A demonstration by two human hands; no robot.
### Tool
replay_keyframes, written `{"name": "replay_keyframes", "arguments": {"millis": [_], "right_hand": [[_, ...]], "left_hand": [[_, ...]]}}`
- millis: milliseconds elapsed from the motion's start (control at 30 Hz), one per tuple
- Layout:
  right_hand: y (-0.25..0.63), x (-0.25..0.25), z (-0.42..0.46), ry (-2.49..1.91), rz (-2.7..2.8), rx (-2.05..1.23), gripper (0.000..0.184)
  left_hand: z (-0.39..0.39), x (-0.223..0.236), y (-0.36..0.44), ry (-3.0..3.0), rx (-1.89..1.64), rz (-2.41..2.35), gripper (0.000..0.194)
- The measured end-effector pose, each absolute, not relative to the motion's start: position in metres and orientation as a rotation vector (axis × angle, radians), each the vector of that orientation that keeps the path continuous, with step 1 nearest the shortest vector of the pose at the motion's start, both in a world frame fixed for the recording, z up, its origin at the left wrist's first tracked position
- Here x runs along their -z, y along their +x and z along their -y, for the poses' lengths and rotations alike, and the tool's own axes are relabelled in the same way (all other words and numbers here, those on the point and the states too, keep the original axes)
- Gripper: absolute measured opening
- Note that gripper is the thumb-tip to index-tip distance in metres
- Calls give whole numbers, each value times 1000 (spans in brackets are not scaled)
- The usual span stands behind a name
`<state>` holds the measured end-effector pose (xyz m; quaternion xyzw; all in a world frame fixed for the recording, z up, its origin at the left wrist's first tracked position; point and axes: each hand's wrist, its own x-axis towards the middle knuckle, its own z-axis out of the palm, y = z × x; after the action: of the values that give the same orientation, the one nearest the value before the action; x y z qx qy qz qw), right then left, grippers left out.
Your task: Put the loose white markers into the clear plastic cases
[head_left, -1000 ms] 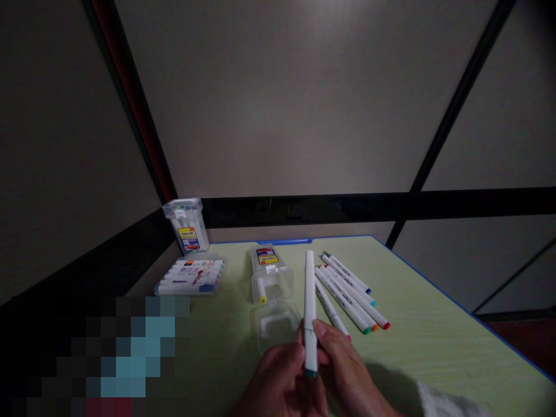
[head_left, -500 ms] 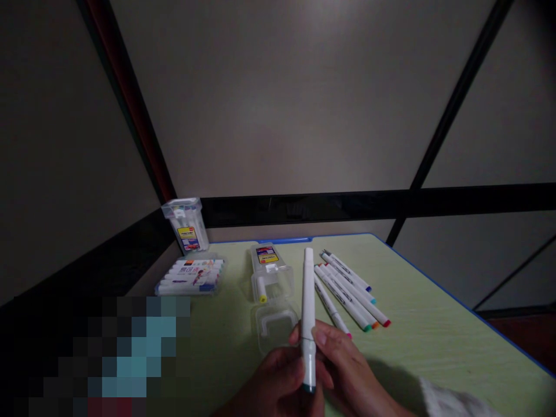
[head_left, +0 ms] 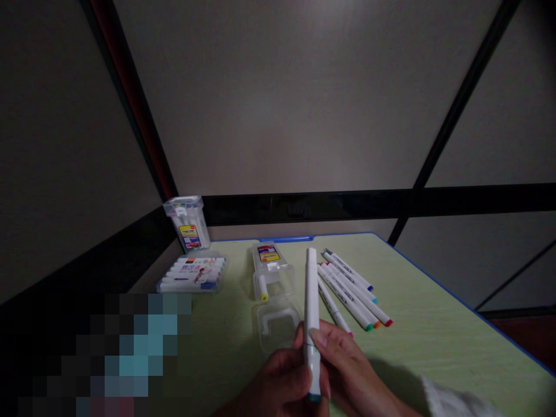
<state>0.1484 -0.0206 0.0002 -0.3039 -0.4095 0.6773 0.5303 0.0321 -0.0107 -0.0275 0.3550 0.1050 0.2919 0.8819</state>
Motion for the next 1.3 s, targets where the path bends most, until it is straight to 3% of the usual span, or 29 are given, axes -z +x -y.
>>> {"name": "replay_keyframes", "arguments": {"millis": [500, 1067, 1300], "right_hand": [[148, -1, 21, -703, 1006, -1609, 40], [150, -7, 21, -664, 975, -1674, 41], [149, -17, 25, -670, 926, -1702, 39]], "left_hand": [[10, 23, 31, 784, -583, -308, 41], [7, 12, 32, 1044, -603, -329, 59], [12, 22, 27, 813, -614, -329, 54]]}}
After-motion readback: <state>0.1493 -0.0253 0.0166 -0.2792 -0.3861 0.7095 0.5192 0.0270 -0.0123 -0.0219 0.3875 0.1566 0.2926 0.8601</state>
